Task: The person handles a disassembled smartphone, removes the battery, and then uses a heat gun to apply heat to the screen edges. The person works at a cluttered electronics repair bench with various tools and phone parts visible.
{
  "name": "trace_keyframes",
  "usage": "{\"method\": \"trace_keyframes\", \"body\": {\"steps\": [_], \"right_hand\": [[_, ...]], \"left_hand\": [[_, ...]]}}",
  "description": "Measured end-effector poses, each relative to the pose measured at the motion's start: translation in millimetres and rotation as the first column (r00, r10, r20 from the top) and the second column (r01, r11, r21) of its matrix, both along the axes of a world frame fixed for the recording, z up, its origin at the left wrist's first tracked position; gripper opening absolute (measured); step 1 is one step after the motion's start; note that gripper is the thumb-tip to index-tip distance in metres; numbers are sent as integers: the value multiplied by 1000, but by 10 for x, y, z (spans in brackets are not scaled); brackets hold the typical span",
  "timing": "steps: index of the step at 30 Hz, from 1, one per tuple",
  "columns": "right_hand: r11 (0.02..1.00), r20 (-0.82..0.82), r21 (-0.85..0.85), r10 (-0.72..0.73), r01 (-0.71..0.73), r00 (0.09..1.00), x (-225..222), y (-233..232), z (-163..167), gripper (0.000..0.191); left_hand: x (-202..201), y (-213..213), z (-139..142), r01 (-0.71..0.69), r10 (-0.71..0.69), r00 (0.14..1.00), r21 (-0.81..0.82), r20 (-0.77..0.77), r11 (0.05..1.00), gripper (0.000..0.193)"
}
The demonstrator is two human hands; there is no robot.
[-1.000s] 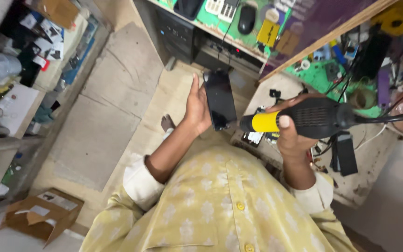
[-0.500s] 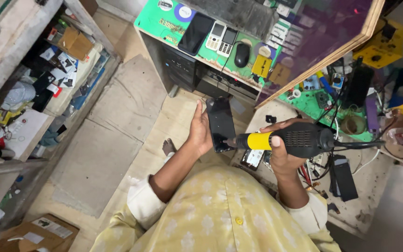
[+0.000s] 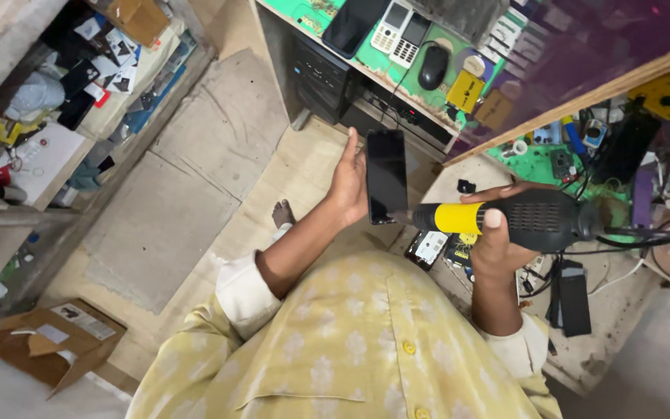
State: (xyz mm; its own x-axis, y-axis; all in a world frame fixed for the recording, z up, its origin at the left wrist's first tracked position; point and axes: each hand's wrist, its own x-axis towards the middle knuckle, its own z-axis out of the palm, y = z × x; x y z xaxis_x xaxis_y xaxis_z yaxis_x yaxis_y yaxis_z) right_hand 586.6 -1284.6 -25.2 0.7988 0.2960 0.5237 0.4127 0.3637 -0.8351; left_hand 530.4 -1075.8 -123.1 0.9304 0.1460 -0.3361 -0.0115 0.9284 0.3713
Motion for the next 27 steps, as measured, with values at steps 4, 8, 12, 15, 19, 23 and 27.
{"method": "trace_keyframes", "body": {"steps": [4, 8, 12, 15, 19, 23, 27], "right_hand": [[999, -4, 14, 36, -36, 999, 56, 30, 20, 52], [998, -6, -31, 54, -54, 999, 70, 83, 23, 52], [997, 1, -29, 69, -69, 998, 57, 135, 44, 53], [997, 17, -26, 75, -75, 997, 49, 157, 73, 56], [997, -16, 13, 81, -81, 997, 43, 188, 78, 55], [994, -8, -15, 105, -105, 994, 31, 240, 30, 50], [991, -7, 12, 132, -131, 991, 41, 308, -27, 49]], "left_hand": [[6, -22, 19, -5, 5, 1000, 7, -25, 1000, 90], [19, -21, 37, -3, 3, 1000, 8, -14, 1000, 91], [43, 9, 31, -15, 15, 999, -16, -50, 1000, 91], [80, 94, 3, -43, 43, 999, -5, -32, 999, 91], [116, 204, -59, -83, 83, 997, 50, 1, 995, 90], [132, 192, -134, -82, 83, 997, 71, -9, 994, 90], [124, 165, -201, -64, 67, 997, 97, -31, 993, 90]]}}
